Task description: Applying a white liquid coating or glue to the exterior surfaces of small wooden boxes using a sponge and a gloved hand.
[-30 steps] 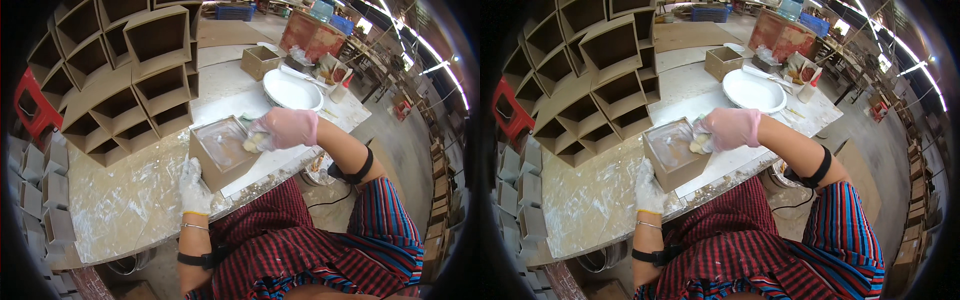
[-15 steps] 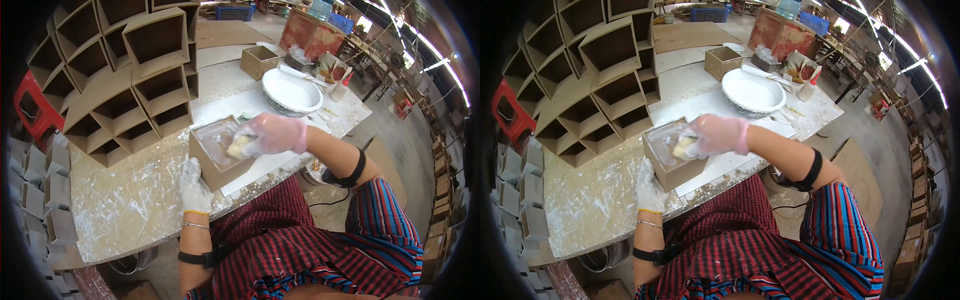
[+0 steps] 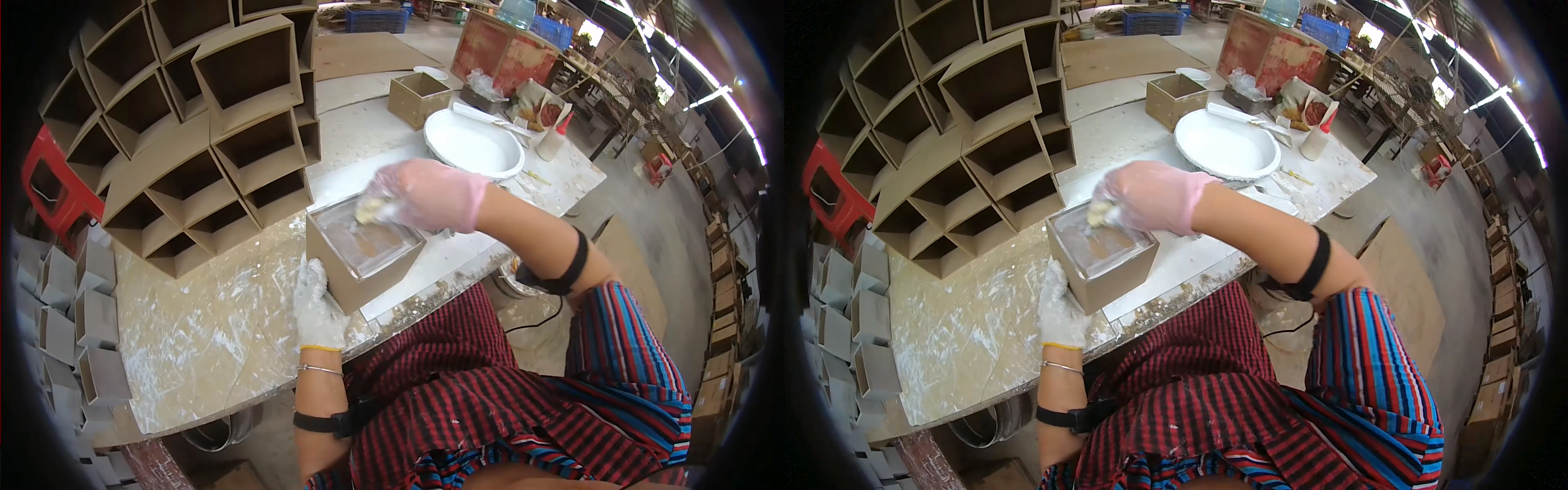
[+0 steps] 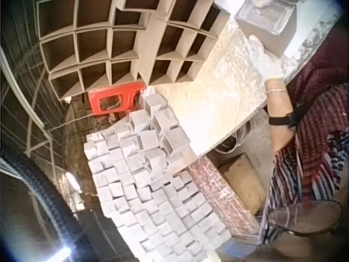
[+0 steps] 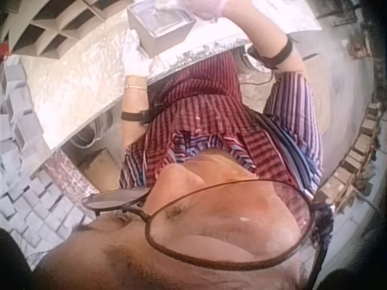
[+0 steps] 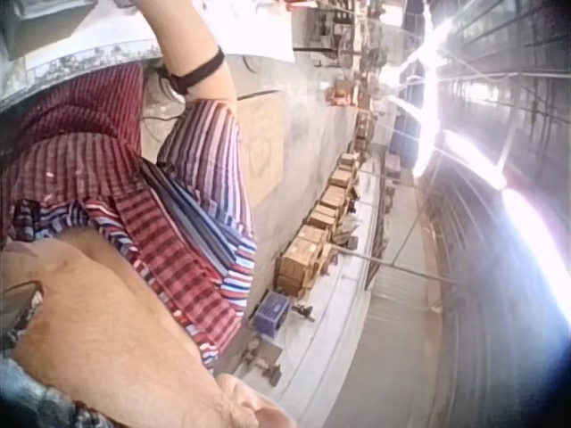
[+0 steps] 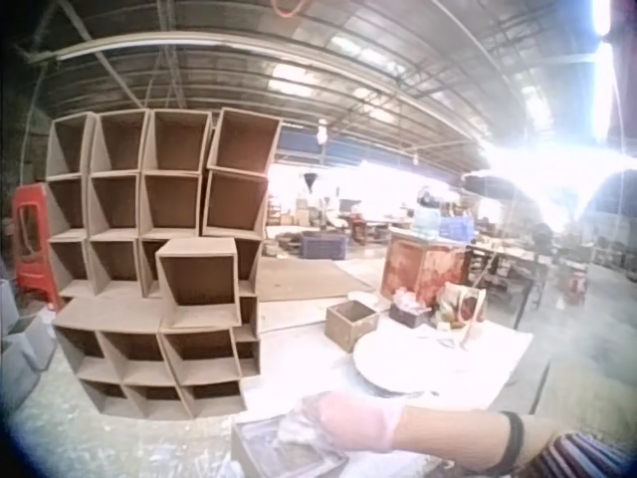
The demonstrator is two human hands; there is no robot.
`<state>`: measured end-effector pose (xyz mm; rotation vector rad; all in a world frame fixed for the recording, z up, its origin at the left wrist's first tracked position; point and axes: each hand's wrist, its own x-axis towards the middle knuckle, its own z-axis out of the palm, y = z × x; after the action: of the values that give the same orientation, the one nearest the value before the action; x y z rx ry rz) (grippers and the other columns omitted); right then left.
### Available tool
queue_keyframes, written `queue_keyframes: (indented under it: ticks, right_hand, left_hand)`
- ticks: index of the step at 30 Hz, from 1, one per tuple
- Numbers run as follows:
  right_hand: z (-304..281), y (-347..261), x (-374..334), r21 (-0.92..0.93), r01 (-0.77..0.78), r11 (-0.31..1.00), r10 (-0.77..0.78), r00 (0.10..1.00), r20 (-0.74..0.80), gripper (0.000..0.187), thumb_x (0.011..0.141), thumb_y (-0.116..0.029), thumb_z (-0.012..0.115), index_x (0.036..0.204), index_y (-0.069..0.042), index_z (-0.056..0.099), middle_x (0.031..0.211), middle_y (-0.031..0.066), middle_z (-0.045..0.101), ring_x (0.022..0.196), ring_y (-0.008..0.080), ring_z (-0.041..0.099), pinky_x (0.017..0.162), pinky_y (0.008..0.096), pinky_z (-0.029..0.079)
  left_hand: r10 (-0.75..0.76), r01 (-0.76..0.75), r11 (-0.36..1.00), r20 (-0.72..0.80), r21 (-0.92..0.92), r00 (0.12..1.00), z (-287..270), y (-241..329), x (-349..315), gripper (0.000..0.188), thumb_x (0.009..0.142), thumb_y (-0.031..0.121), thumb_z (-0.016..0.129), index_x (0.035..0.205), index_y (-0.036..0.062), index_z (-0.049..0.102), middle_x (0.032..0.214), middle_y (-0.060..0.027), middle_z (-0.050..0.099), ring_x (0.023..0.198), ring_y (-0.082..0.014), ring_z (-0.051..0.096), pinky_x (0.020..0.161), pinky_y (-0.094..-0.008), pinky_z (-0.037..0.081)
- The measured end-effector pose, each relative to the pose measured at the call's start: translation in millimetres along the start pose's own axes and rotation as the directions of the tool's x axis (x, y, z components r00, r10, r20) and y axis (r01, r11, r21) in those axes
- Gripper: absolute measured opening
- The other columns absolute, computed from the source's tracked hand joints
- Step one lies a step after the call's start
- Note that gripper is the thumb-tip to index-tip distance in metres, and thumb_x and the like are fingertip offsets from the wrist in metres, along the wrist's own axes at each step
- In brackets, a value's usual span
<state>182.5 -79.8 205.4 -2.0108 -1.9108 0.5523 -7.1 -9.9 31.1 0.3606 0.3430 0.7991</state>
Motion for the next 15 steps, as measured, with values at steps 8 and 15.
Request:
queue_keyframes:
  ticks: [8, 15]
  right_hand:
    - [7.0, 9.7, -17.1, -0.139, 0.161, 0.977, -0.128, 0.968, 0.218, 0.027, 0.077, -0.008, 0.067, 0.104, -0.013, 0.069, 0.105, 0.0102, 0.067, 0.097, 0.0281, 0.063, 0.089, 0.0348, 0.05]
    - [18.8, -2.6, 5.5, -0.072, 0.083, 0.994, -0.086, 0.996, -0.036, 0.034, 0.076, -0.007, 0.062, 0.109, -0.011, 0.064, 0.097, 0.0132, 0.066, 0.09, 0.0322, 0.063, 0.083, 0.0381, 0.05]
  left_hand:
    - [0.033, -0.033, 0.999, -0.019, 0.003, 0.999, 1.1, 0.6, -1.1, 0.033, 0.096, 0.011, 0.053, 0.127, 0.0028, 0.05, 0.112, -0.0064, 0.06, 0.1, -0.0175, 0.06, 0.087, -0.0335, 0.053]
    - [-0.007, 0.007, 0.999, -0.015, 0.045, 1.0, -6.7, -0.8, 4.5, 0.036, 0.096, 0.019, 0.051, 0.128, 0.0016, 0.05, 0.125, -0.0124, 0.057, 0.112, -0.0263, 0.058, 0.094, -0.0433, 0.051]
